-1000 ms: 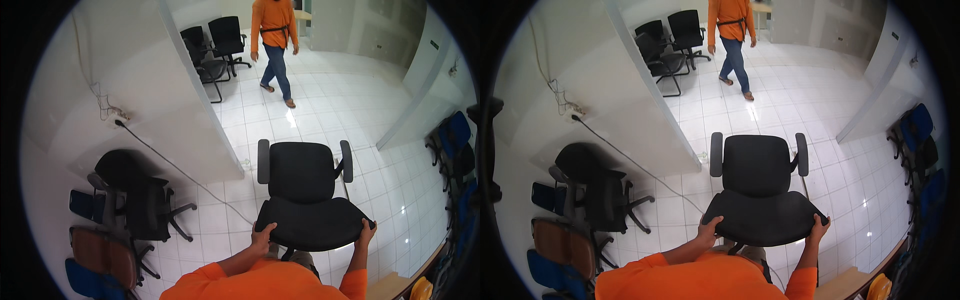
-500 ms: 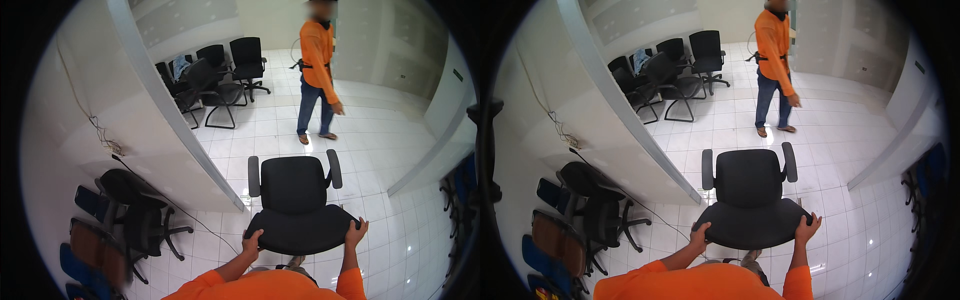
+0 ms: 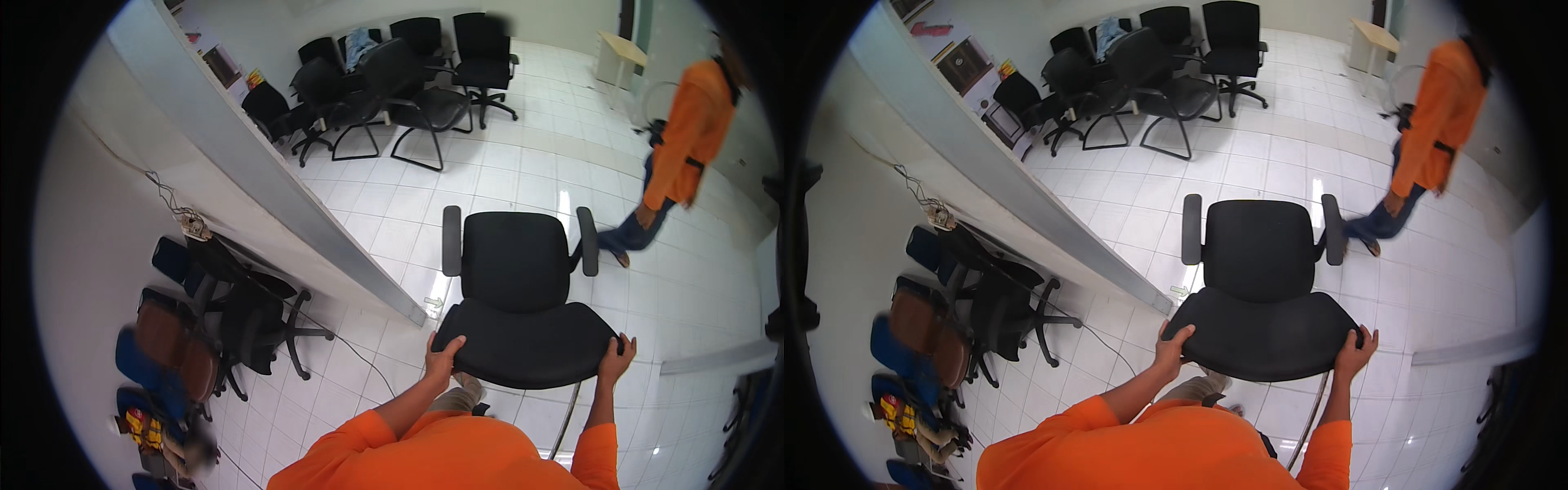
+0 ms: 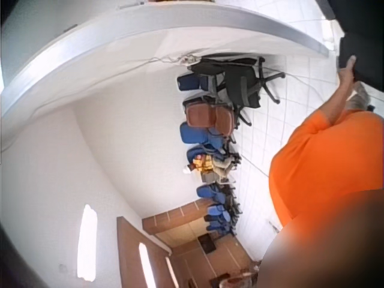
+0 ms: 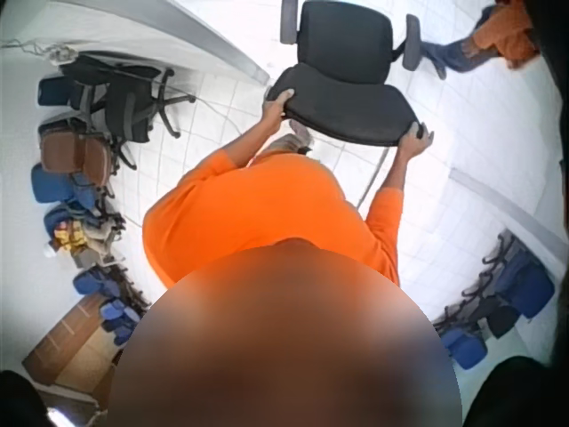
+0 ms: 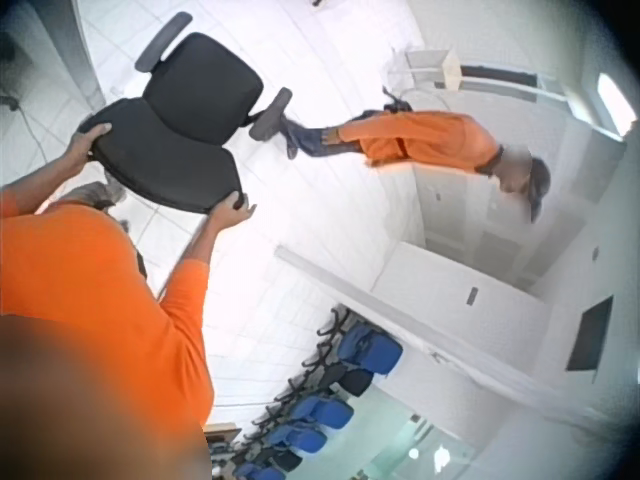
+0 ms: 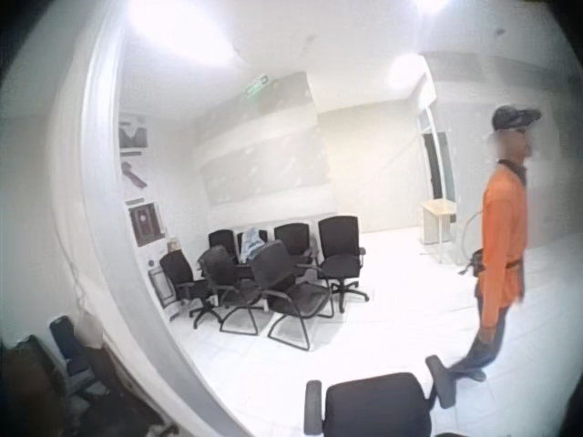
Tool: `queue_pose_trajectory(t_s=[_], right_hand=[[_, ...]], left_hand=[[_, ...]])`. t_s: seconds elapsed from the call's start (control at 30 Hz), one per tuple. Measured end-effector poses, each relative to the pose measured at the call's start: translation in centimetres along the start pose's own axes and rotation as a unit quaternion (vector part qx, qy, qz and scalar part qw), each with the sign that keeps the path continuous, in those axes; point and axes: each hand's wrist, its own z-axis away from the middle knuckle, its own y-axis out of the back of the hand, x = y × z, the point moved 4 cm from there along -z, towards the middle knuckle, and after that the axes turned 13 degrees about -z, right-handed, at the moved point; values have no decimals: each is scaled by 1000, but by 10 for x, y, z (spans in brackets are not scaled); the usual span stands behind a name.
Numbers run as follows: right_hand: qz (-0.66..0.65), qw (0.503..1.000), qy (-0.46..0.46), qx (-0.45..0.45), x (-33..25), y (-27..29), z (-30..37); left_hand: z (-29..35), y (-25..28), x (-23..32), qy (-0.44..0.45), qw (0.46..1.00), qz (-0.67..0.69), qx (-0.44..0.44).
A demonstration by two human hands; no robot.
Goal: The person moves two black office chairs from a meeting room to a storage area, placing them with other chairs. Then the person kneels and organizes cables and a power strip near a TV stand.
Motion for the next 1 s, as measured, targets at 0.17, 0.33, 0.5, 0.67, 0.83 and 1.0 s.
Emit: queue_pose_trajectory(t_s=[0.17,0.33,0.5,0.67,0.83,1.0], right_hand=[[20,998,31,-43,8,-55,-73],[28,996,39,-74,6,-108,-139],[-3,993,43,-109,-7,-170,-205],[1,988,78,-132,-21,-240,-261],[-53,982,24,-179,-49,-303,-299],[-40,979,33,-196,-65,-339,-322]], left_hand=[[-41,-28,52,-40,998,-22,-31],[-77,-59,80,-34,999,-22,-20],[-126,-90,103,-112,989,-84,43],[-166,-123,138,-117,986,-56,104],[-206,-150,198,-87,991,2,105],[-247,-161,245,-80,991,-2,103]])
